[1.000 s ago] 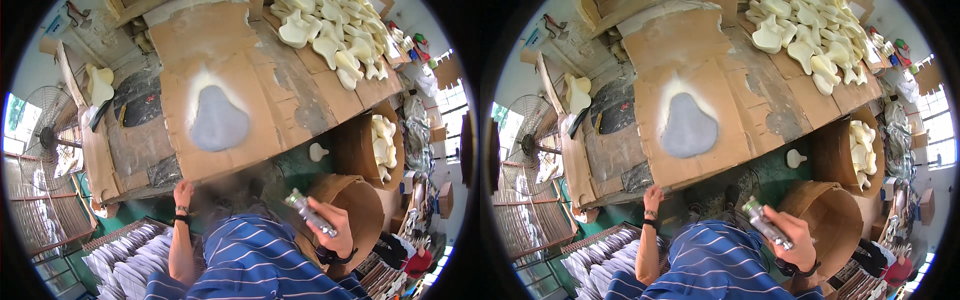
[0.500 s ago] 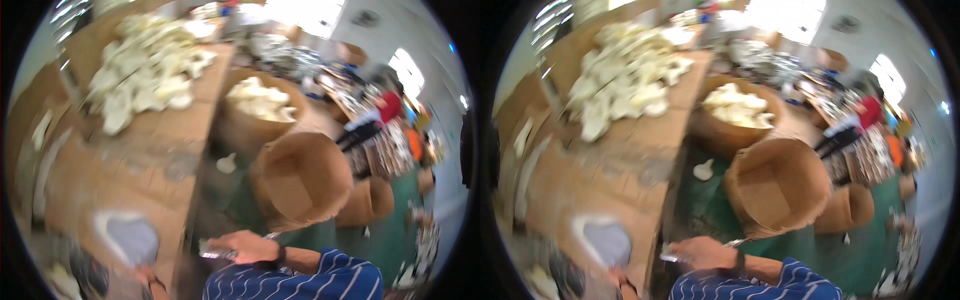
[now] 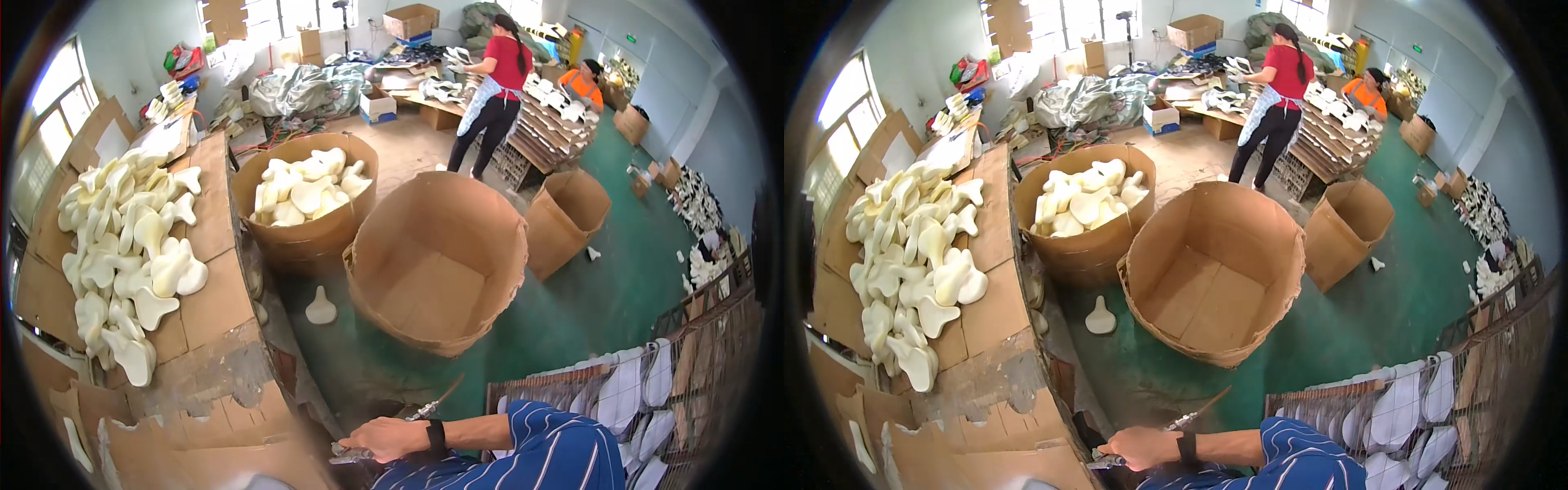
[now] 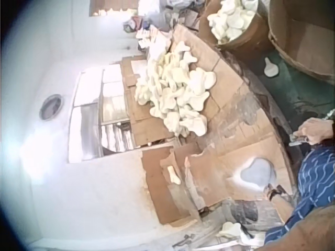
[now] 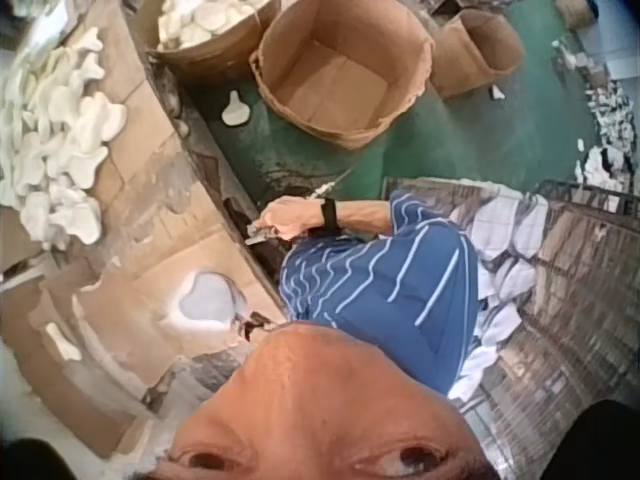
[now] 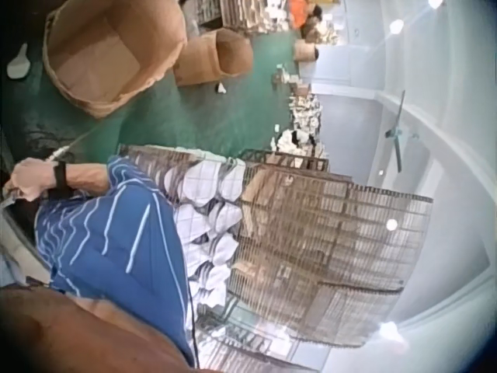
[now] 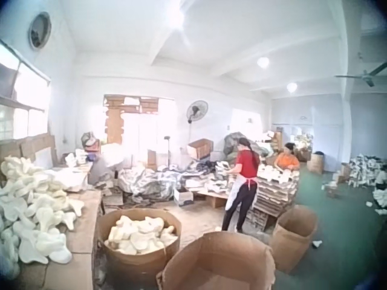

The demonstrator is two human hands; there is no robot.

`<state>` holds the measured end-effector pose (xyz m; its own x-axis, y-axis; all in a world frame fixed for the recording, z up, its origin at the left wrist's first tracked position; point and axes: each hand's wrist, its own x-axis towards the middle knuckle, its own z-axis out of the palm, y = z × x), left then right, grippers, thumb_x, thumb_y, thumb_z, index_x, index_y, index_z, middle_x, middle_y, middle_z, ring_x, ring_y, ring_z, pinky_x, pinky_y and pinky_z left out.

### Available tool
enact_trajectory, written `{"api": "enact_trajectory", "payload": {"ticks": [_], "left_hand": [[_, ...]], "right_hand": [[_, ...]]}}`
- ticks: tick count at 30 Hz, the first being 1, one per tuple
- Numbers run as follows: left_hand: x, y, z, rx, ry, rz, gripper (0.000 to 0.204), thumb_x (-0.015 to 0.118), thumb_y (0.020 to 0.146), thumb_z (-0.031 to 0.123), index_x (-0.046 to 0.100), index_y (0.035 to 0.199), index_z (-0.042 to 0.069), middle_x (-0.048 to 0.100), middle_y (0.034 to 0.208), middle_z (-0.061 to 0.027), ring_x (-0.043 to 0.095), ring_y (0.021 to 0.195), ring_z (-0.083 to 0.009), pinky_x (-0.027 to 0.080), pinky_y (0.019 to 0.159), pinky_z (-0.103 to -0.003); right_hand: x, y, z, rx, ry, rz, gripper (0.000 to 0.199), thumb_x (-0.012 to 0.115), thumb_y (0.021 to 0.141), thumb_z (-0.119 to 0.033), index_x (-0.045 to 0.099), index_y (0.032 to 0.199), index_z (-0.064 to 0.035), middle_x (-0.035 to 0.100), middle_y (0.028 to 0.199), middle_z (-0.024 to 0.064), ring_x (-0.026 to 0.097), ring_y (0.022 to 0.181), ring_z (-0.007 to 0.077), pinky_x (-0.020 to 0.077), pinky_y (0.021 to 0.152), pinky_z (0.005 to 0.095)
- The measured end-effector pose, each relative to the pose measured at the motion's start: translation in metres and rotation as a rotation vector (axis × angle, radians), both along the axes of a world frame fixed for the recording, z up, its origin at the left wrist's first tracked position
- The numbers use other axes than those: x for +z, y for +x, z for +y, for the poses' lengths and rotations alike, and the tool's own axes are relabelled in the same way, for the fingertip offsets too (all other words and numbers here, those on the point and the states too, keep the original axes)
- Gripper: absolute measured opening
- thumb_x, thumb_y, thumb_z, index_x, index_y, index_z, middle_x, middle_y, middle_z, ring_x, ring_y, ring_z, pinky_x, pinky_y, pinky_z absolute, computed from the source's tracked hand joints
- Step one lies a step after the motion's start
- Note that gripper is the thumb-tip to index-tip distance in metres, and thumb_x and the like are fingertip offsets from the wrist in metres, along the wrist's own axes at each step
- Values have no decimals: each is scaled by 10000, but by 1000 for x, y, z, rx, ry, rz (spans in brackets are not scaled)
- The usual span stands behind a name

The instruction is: The person repeatedly picks up white shoe-last-like parts from a wire rack, places them on a cardboard-covered work surface, and spray-paints them gray with a handheld spray gun. After each part is painted, it is returned to the rack. The cycle continues throughout the clip.

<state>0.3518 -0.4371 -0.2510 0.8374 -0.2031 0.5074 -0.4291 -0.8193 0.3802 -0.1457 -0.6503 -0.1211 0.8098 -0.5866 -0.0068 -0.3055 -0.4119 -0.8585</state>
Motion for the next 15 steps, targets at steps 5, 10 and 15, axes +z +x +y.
{"api": "enact_trajectory", "payload": {"ticks": [5,10,15], "left_hand": [[54,30,4,-28,-51,-230,346,664,902,245,604,1135,-4,647,1009,-154,633,841,-261,534,755,-370],[103,64,40,-15,-101,-468,352,649,925,298,602,1114,5,638,977,-147,629,807,-268,529,728,-372],[153,101,100,18,-112,-728,367,635,947,350,601,1094,15,629,945,-141,626,774,-275,525,701,-373]], "right_hand": [[-1,-5,-21,31,66,140,635,599,732,9,564,1366,-27,669,1117,202,639,1058,391,510,894,462],[7,-10,-41,75,107,212,651,603,709,22,566,1358,-21,670,1130,210,632,1078,394,510,903,469],[1,-8,-52,117,87,229,647,602,701,35,566,1346,-11,674,1108,214,636,1068,395,513,900,468]]}}
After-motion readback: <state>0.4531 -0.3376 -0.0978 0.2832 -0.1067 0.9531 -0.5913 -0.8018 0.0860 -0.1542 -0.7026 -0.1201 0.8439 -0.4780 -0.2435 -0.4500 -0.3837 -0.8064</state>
